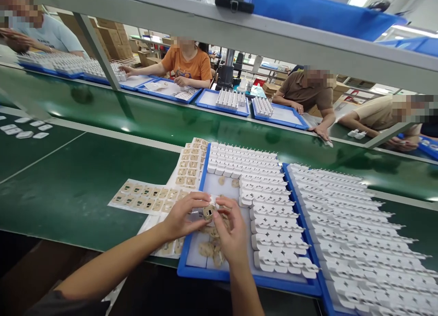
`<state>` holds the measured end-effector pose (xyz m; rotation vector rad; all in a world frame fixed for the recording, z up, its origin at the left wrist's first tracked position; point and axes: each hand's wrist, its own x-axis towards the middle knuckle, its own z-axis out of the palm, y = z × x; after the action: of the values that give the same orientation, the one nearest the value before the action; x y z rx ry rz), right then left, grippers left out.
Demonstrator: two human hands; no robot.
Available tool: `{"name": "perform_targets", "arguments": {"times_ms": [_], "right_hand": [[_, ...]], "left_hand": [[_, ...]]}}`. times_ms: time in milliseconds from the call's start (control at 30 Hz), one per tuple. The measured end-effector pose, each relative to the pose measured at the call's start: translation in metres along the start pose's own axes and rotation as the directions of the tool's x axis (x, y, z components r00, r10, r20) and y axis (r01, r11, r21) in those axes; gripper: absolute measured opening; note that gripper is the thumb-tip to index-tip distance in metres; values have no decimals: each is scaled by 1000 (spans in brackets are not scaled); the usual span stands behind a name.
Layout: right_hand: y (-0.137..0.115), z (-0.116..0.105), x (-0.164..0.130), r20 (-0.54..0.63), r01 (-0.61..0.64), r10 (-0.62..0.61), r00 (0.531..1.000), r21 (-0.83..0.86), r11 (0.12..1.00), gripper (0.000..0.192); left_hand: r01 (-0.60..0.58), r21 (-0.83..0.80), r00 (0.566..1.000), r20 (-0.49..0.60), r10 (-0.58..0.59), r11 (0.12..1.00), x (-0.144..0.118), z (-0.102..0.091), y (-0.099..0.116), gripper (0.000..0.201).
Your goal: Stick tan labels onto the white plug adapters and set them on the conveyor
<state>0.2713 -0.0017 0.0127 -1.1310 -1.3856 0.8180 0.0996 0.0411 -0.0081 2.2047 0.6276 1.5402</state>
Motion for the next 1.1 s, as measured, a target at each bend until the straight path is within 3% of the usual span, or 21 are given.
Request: {"name": "perform_targets", "arguments": {"times_ms": [133,267,467,667,867,1100], "right_hand": [[3,10,1,-29,-51,57,998,189,981,4],[9,9,0,-52,-81,99,994,268,960,1],[15,5,0,-46,-174,196,979,300,938,6],[15,6,1,-53,-153,178,983,316,936,5],[17,1,1,-47,-241,269,962,322,916,19],[26,-4,2,-7,-248,268,963,354,902,22]], "left_hand": [[-85,19,996,33,84,996,-2,2,-4,34],[-114,13,993,29,114,993,-3,2,-6,35],[-72,-37,996,44,74,997,-2,2,-5,37],[-96,-45,995,34,98,994,-3,4,-5,36],[-72,-76,997,35,75,994,-1,3,-2,36],[-133,-74,990,25,136,988,-1,5,-4,36]]}}
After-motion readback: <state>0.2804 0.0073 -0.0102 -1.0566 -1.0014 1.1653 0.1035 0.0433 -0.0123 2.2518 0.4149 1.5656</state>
